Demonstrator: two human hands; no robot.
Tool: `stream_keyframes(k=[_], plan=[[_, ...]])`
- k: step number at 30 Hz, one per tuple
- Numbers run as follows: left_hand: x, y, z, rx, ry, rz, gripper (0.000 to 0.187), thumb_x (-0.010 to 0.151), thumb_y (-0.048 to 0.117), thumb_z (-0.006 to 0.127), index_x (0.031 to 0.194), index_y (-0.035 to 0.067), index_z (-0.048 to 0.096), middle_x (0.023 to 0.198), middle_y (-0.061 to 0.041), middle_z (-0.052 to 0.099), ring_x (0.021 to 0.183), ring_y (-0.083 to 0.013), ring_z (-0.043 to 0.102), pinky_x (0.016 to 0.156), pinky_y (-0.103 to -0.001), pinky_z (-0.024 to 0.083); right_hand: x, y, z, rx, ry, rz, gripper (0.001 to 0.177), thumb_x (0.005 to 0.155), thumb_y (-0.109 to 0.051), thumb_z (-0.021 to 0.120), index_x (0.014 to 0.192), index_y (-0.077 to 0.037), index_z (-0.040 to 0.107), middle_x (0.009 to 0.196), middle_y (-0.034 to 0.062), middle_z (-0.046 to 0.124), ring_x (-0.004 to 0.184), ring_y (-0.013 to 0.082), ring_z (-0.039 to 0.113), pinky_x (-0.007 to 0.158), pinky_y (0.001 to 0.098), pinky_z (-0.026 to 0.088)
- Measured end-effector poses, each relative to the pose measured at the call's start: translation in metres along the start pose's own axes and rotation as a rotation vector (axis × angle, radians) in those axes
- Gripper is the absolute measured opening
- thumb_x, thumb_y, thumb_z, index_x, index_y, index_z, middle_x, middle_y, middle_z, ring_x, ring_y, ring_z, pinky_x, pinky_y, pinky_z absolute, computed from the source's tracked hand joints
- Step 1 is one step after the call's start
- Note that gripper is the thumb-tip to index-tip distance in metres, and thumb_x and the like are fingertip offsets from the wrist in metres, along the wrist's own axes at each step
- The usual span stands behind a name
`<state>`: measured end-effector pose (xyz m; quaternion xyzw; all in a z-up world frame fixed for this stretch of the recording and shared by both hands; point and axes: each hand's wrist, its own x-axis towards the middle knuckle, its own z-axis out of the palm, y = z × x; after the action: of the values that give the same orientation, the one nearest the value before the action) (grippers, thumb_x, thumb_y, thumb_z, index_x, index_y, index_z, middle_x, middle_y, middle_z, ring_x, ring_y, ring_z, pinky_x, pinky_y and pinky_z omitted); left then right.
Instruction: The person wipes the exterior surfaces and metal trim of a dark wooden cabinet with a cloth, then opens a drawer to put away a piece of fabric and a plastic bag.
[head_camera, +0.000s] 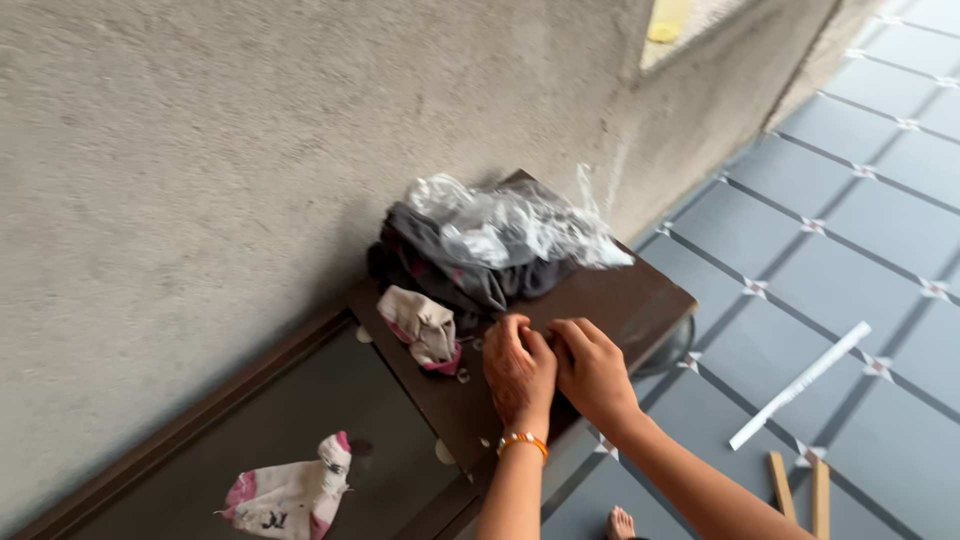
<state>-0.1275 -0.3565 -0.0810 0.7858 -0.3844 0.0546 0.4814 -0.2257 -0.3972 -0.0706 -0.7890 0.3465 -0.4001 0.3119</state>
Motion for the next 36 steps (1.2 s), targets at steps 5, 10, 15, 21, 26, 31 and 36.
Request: stream_keyframes(k=[5, 10, 15, 21, 26, 31, 36], plan=[[-0.005, -0.015, 0.003, 0.001, -0.050, 0.052, 0.012, 0.089, 0.008, 0.057, 0.097, 0.006, 0.066, 0.098, -0.017, 0.069, 0.098, -0.0381, 0.063, 0.084, -0.049, 0.051, -0.026, -0.009, -0.025, -0.329, -0.219, -0.408, 0.045, 0.078, -0.009, 0.068, 0.122, -0.002, 0.064, 0.126, 0.0122, 0.063, 0.119, 0.0337, 0.056, 0.104, 0.0437, 0.044], [-0.018, -0.026, -0.017, -0.026, -0.200, 0.224, 0.023, 0.091, 0.007, 0.056, 0.109, 0.003, 0.069, 0.111, -0.012, 0.073, 0.118, -0.0325, 0.065, 0.103, -0.044, 0.050, -0.057, -0.018, -0.045, -0.418, -0.313, -0.370, 0.047, 0.087, -0.012, 0.065, 0.132, -0.003, 0.058, 0.141, 0.0142, 0.056, 0.129, 0.0311, 0.053, 0.111, 0.0466, 0.039], [-0.047, -0.011, -0.045, 0.141, -0.286, 0.256, 0.025, 0.092, 0.011, 0.055, 0.108, 0.003, 0.073, 0.131, -0.013, 0.070, 0.129, -0.0328, 0.059, 0.108, -0.040, 0.046, -0.078, -0.019, -0.051, -0.404, -0.310, -0.270, 0.045, 0.099, -0.019, 0.057, 0.143, -0.009, 0.054, 0.155, 0.0087, 0.049, 0.149, 0.0266, 0.038, 0.121, 0.0546, 0.026], [-0.083, 0.008, -0.064, 0.327, -0.212, 0.308, 0.032, 0.096, 0.014, 0.056, 0.123, 0.004, 0.072, 0.136, -0.013, 0.067, 0.131, -0.0318, 0.058, 0.112, -0.040, 0.045, -0.079, -0.007, -0.067, -0.533, -0.465, -0.417, 0.065, 0.091, -0.033, 0.058, 0.147, -0.004, 0.044, 0.156, 0.0148, 0.039, 0.145, 0.0291, 0.031, 0.114, 0.0569, 0.028], [-0.138, 0.023, -0.058, 0.675, -0.138, 0.354, 0.058, 0.081, 0.017, 0.061, 0.137, 0.001, 0.061, 0.147, -0.018, 0.054, 0.134, -0.0375, 0.051, 0.111, -0.047, 0.043, -0.063, 0.025, -0.031, -1.040, -0.350, -0.830, 0.062, 0.091, -0.031, 0.058, 0.145, -0.001, 0.050, 0.151, 0.0185, 0.050, 0.135, 0.0358, 0.049, 0.103, 0.0466, 0.046], [-0.153, -0.008, -0.035, 1.091, 0.063, 0.444, 0.055, 0.102, 0.017, 0.057, 0.155, 0.005, 0.049, 0.160, -0.012, 0.045, 0.143, -0.0301, 0.048, 0.114, -0.042, 0.043, -0.055, 0.063, 0.001, -1.061, -0.198, -1.002, 0.056, 0.092, -0.032, 0.055, 0.132, 0.006, 0.058, 0.132, 0.0264, 0.064, 0.113, 0.0424, 0.067, 0.090, 0.0422, 0.058], [-0.133, -0.028, -0.023, 1.170, -0.087, 0.338, 0.048, 0.107, 0.018, 0.055, 0.152, 0.003, 0.050, 0.157, -0.016, 0.048, 0.138, -0.0347, 0.051, 0.100, -0.044, 0.050, -0.041, 0.070, 0.000, -0.840, -0.354, -0.993, 0.047, 0.099, -0.023, 0.058, 0.133, 0.010, 0.058, 0.133, 0.0325, 0.062, 0.113, 0.0457, 0.066, 0.081, 0.0427, 0.058]])
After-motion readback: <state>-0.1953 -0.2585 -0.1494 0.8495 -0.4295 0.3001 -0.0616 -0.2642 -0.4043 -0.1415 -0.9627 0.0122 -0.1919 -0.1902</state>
